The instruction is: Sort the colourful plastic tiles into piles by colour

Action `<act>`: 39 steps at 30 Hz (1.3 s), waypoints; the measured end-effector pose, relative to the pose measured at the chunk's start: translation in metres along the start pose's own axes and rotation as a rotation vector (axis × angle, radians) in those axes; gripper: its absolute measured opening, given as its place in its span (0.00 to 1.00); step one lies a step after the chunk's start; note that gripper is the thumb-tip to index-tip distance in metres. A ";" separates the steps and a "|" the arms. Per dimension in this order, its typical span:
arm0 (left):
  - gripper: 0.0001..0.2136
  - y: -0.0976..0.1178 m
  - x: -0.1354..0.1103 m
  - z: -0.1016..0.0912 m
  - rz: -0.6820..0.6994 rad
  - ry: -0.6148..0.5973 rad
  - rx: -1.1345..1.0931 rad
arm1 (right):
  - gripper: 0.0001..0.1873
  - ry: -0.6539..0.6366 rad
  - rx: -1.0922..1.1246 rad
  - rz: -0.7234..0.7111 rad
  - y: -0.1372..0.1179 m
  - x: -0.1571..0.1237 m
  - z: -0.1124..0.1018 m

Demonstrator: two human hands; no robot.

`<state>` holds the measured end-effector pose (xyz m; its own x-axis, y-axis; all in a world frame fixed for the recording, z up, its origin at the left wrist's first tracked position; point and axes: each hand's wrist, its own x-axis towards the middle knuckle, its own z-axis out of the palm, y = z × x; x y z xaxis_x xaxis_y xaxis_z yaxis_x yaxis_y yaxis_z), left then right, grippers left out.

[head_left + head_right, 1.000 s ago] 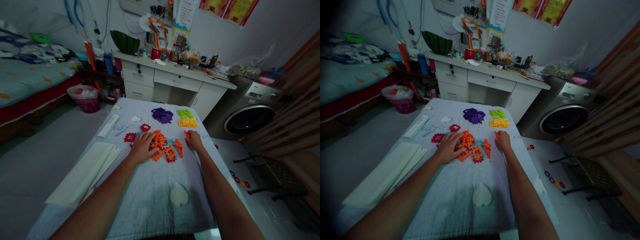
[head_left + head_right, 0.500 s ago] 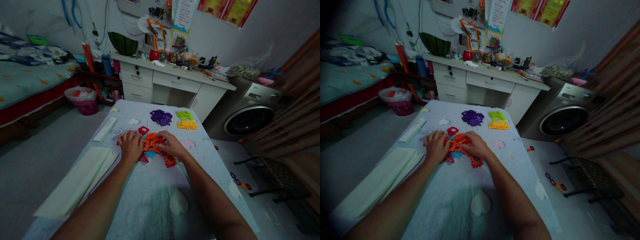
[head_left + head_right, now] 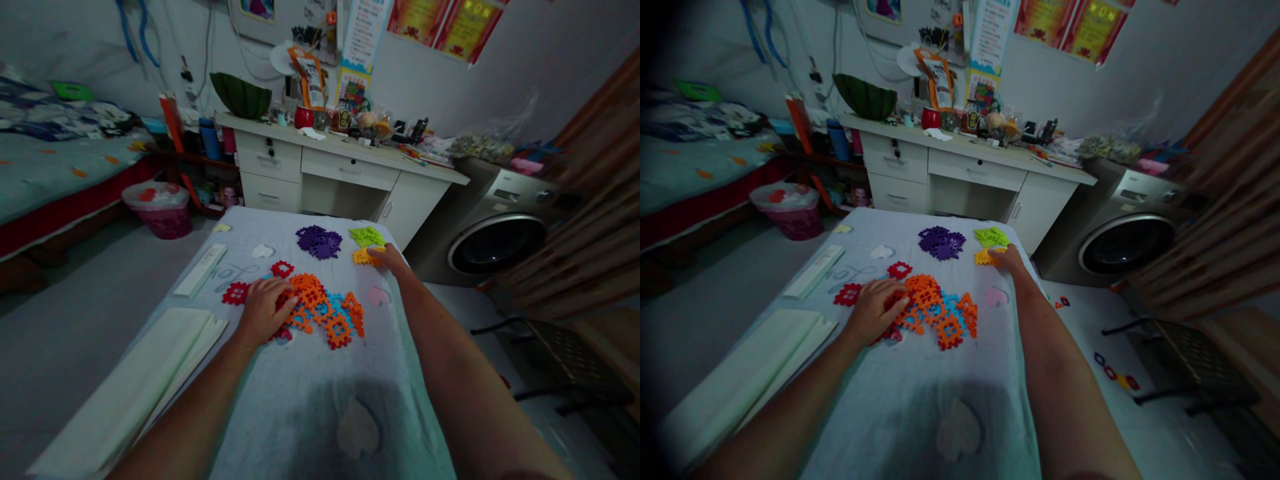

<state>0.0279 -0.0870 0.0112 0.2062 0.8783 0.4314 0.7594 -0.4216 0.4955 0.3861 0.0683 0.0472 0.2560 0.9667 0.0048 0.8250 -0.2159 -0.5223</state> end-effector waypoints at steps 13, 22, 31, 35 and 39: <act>0.12 0.001 0.002 -0.001 0.004 0.017 -0.035 | 0.40 -0.252 -0.346 -0.190 -0.004 -0.018 0.004; 0.12 0.001 0.001 -0.002 -0.071 0.173 -0.072 | 0.29 -0.068 -0.378 -0.253 -0.008 -0.049 0.028; 0.14 -0.011 0.001 0.000 -0.182 0.407 -0.173 | 0.15 -0.012 -0.174 -0.576 -0.062 -0.106 0.031; 0.15 -0.012 0.002 0.001 -0.172 0.390 -0.232 | 0.16 -0.063 -0.062 -0.767 -0.101 -0.142 0.046; 0.16 -0.012 0.000 -0.001 -0.135 0.353 -0.292 | 0.21 -0.160 0.066 -0.889 -0.123 -0.170 0.059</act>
<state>0.0188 -0.0820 0.0060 -0.1430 0.8208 0.5531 0.5498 -0.3988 0.7339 0.2115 -0.0613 0.0607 -0.5388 0.7818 0.3139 0.6533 0.6230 -0.4302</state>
